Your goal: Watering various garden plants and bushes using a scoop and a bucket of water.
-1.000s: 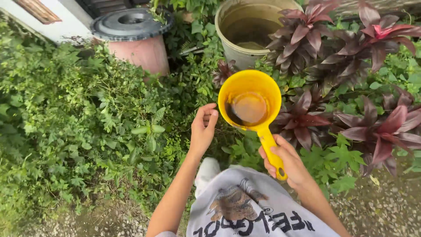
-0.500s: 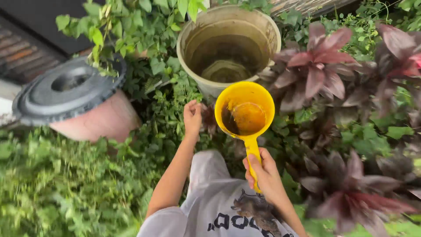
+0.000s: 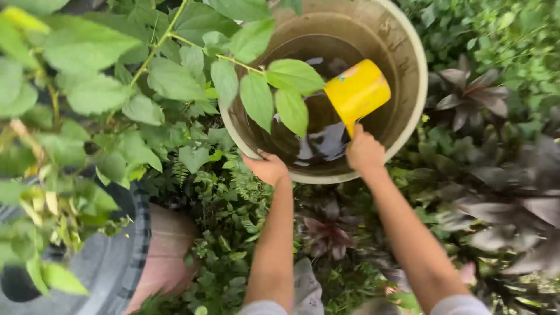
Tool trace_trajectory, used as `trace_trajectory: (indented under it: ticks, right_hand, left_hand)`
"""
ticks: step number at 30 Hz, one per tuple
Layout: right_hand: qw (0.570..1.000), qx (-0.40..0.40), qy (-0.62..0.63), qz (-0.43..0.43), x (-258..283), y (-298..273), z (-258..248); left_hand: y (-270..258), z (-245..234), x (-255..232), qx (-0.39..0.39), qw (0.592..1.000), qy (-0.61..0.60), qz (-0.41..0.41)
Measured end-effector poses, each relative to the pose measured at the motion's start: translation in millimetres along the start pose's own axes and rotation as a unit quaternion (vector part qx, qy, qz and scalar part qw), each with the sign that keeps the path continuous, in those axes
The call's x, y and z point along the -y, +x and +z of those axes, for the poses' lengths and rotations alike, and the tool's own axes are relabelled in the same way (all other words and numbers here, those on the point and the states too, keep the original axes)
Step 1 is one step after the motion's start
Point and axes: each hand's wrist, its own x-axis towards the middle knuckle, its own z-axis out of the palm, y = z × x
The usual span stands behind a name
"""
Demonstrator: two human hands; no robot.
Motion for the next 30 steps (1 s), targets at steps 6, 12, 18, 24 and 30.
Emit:
trace_trajectory:
  ticks: [6, 12, 18, 24, 30]
  right_hand:
    - [0.981, 0.151, -0.105, 0.065, -47.4, 72.9, 107.3]
    - [0.935, 0.193, 0.284, -0.093, -48.8, 70.8, 164.0]
    - [0.830, 0.325, 0.443, 0.096, -2.4, 24.2, 70.1]
    - [0.769, 0.289, 0.552, 0.142, 15.2, -60.3, -27.9]
    - [0.777, 0.208, 0.591, 0.063, -1.3, -191.6, -135.3]
  left_hand:
    - [-2.9, -4.4, -3.7, -0.001, 0.999, 0.024, 0.027]
    - [-0.8, -13.6, -20.6, 0.026, 0.992, -0.090, -0.080]
    - [-2.3, -13.3, -15.6, 0.027, 0.997, -0.056, -0.056]
    - [18.6, 5.2, 30.9, -0.005, 0.996, -0.030, 0.081]
    - [34.9, 2.8, 24.6, 0.012, 0.999, 0.029, 0.025]
